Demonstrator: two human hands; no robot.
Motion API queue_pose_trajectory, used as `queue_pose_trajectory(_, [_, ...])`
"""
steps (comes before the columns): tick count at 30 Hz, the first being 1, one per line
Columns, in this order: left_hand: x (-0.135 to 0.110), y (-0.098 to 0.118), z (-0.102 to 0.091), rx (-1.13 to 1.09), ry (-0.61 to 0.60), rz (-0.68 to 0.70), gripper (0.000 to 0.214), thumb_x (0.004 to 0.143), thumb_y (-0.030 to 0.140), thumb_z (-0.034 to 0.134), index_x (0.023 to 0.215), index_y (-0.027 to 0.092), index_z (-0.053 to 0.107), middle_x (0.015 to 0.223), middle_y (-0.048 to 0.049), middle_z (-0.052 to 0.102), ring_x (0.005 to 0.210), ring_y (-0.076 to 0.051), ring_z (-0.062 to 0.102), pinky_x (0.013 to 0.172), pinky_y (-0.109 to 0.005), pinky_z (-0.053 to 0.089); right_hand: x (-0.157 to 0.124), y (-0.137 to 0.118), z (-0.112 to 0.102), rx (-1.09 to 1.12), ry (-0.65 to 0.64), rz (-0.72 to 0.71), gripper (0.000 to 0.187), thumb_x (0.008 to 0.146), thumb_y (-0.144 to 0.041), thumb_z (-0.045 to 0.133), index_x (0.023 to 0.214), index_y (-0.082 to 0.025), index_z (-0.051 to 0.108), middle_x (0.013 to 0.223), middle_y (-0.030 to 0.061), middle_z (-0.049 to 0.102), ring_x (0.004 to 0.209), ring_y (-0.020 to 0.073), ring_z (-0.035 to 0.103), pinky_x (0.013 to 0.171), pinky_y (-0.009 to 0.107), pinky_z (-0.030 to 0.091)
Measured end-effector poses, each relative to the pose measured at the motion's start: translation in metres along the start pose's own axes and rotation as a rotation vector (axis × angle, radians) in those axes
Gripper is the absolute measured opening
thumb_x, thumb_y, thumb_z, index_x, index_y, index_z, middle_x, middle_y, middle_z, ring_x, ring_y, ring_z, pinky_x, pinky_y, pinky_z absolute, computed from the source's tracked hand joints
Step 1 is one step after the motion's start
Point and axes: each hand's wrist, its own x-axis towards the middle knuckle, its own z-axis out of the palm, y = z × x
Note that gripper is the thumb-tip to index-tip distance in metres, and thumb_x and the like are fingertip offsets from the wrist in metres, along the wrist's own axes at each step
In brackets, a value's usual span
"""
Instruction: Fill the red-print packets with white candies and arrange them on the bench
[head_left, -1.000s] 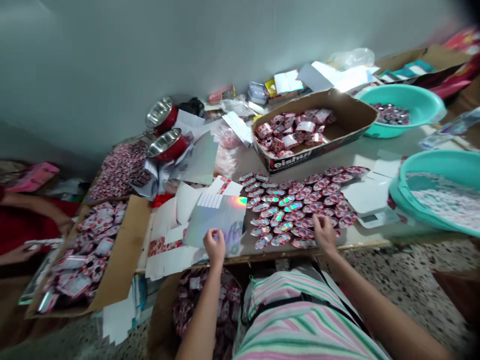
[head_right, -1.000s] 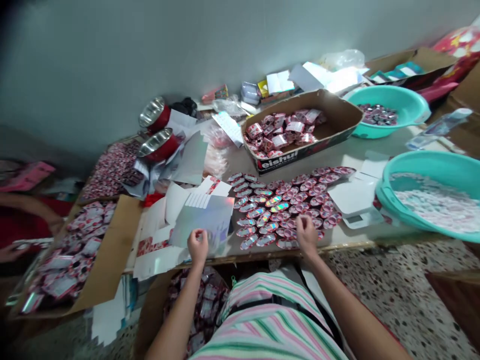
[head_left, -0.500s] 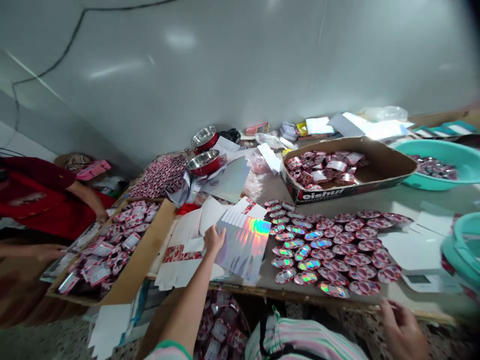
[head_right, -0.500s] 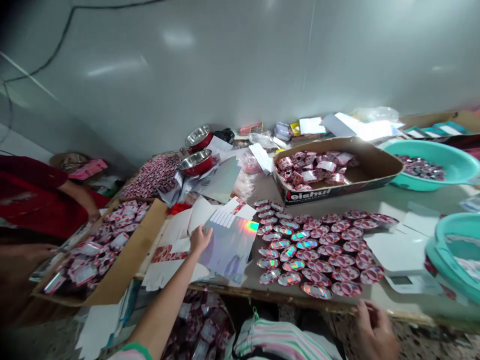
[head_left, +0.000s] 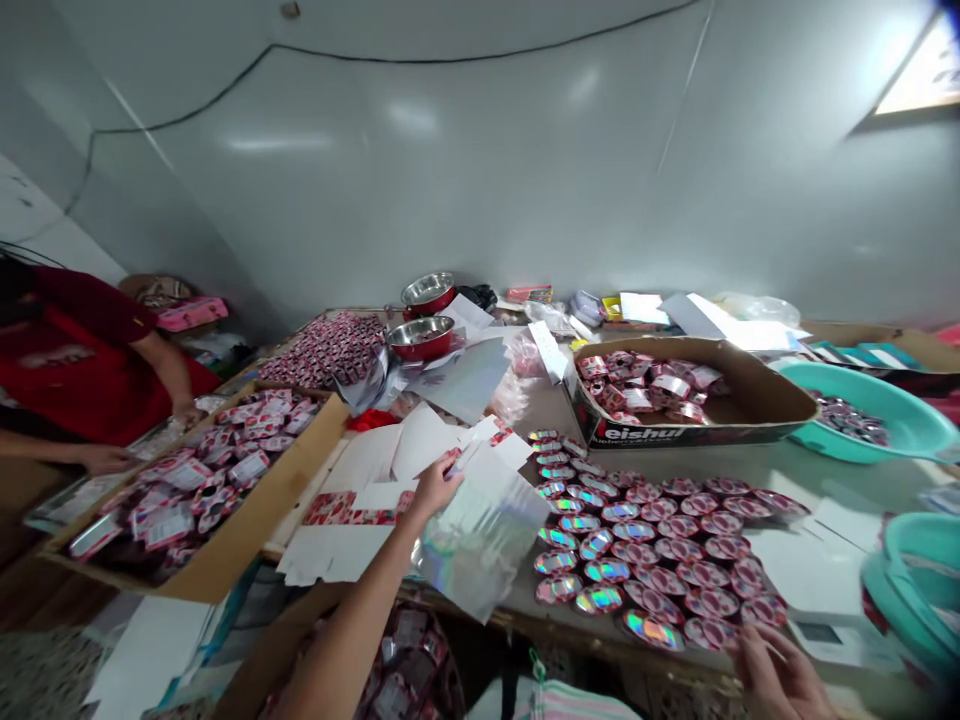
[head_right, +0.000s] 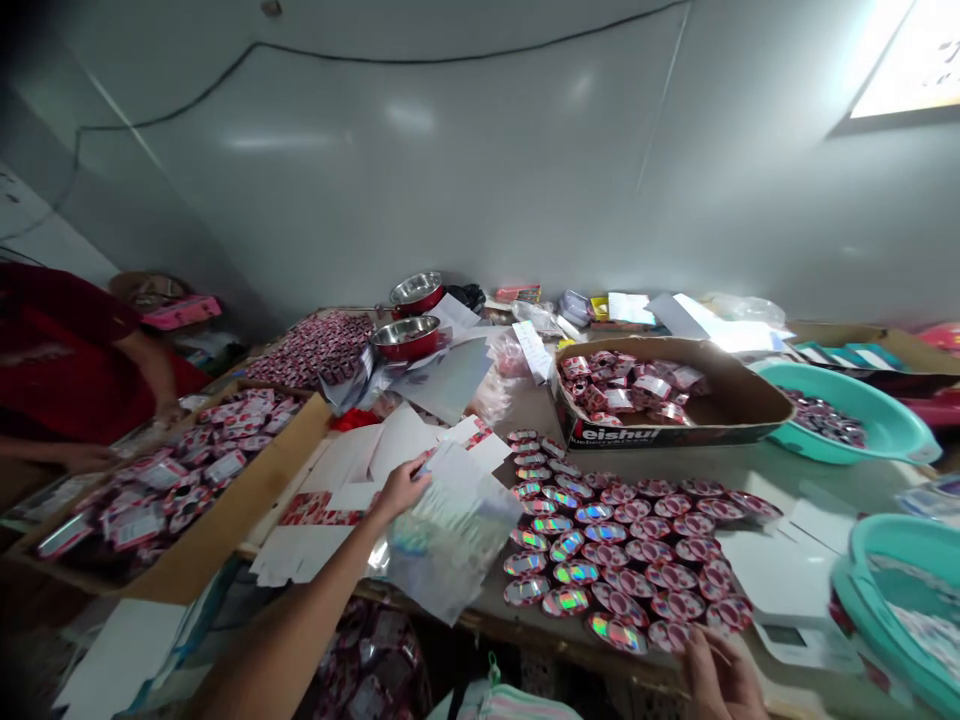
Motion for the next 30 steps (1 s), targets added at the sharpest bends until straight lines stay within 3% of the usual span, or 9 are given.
queue_pose_trajectory(5, [-0.065,0.034,-0.045,-0.217,0.013,0.065,0.021,0.076,0.035,0.058,0.08,0.017,0.068,0.075,-0.0024,0.067,0.08,-0.02,0.062,0.078,-0.029,0.05,-0.013,-0.078,0.053,-0.037,-0.247,-0.335,0.046,0.07,-0.058,0.062,0.099,-0.022,0.059,0.086,0.0055,0.064,0.075,0.0216,0.061,0.065,0.031,0.051])
queue_pose_trajectory(10, [-0.131,0.081,-0.076,-0.415,-0.004,0.119,0.027,0.079,0.036,0.06,0.099,0.021,0.069,0.099,-0.0057,0.068,0.099,-0.022,0.06,0.09,-0.031,0.048,-0.029,-0.147,0.108,-0.126,-0.487,-0.776,0.037,0.082,-0.047,0.055,0.112,-0.025,0.056,0.104,0.0073,0.062,0.094,0.0228,0.06,0.082,0.037,0.049])
queue_pose_trajectory(16, [-0.18,0.103,-0.093,-0.577,0.032,0.114,0.023,0.08,0.036,0.062,0.096,0.022,0.071,0.097,-0.0053,0.068,0.096,-0.021,0.061,0.088,-0.029,0.049,-0.043,-0.197,0.144,-0.208,-0.687,-1.145,0.062,0.075,-0.049,0.065,0.13,-0.026,0.048,0.13,0.0096,0.054,0.122,0.0289,0.047,0.103,0.048,0.036])
queue_pose_trajectory(18, [-0.189,0.105,-0.098,-0.655,0.056,0.098,0.025,0.082,0.038,0.061,0.099,0.022,0.07,0.098,-0.0054,0.067,0.096,-0.022,0.061,0.089,-0.032,0.049,-0.045,-0.204,0.149,-0.236,-0.824,-1.146,0.058,0.071,-0.049,0.069,0.122,-0.025,0.056,0.12,0.0088,0.061,0.113,0.0288,0.053,0.098,0.044,0.041])
queue_pose_trajectory(20, [-0.195,0.103,-0.099,-0.674,0.091,0.073,0.028,0.084,0.039,0.058,0.103,0.022,0.067,0.097,-0.0054,0.067,0.095,-0.022,0.061,0.092,-0.034,0.048,-0.047,-0.206,0.153,-0.264,-1.01,-1.02,0.041,0.074,-0.049,0.066,0.105,-0.022,0.065,0.099,0.006,0.068,0.091,0.0241,0.062,0.081,0.034,0.049])
queue_pose_trajectory(22, [-0.197,0.097,-0.099,-0.584,0.16,0.028,0.028,0.085,0.039,0.055,0.105,0.022,0.065,0.093,-0.0053,0.066,0.092,-0.022,0.061,0.091,-0.035,0.048,-0.05,-0.206,0.155,-0.289,-1.148,-0.864,0.032,0.08,-0.048,0.059,0.091,-0.019,0.067,0.077,0.0017,0.067,0.069,0.0174,0.06,0.061,0.025,0.046])
queue_pose_trajectory(25, [-0.194,0.089,-0.098,-0.229,0.483,0.027,0.027,0.085,0.038,0.055,0.105,0.022,0.061,0.096,-0.0074,0.064,0.094,-0.023,0.059,0.09,-0.037,0.048,-0.056,-0.207,0.156,-0.347,-1.193,-0.797,0.031,0.083,-0.046,0.055,0.081,-0.017,0.064,0.058,-0.0032,0.055,0.054,0.0114,0.049,0.048,0.021,0.034])
queue_pose_trajectory(27, [-0.19,0.093,-0.1,0.025,0.691,0.132,0.033,0.085,0.034,0.057,0.114,0.021,0.056,0.111,-0.0106,0.06,0.107,-0.025,0.055,0.097,-0.042,0.043,-0.061,-0.212,0.155,-0.404,-1.205,-0.844,0.029,0.083,-0.044,0.055,0.077,-0.016,0.062,0.056,-0.0043,0.05,0.052,0.0101,0.044,0.048,0.021,0.031])
queue_pose_trajectory(30, [-0.185,0.115,-0.109,0.277,0.634,0.337,0.043,0.086,0.031,0.056,0.127,0.019,0.047,0.129,-0.0124,0.052,0.124,-0.026,0.043,0.108,-0.046,0.031,-0.07,-0.224,0.151,-0.475,-1.246,-0.956,0.027,0.085,-0.041,0.053,0.075,-0.017,0.061,0.061,-0.0029,0.053,0.057,0.0107,0.046,0.053,0.022,0.032])
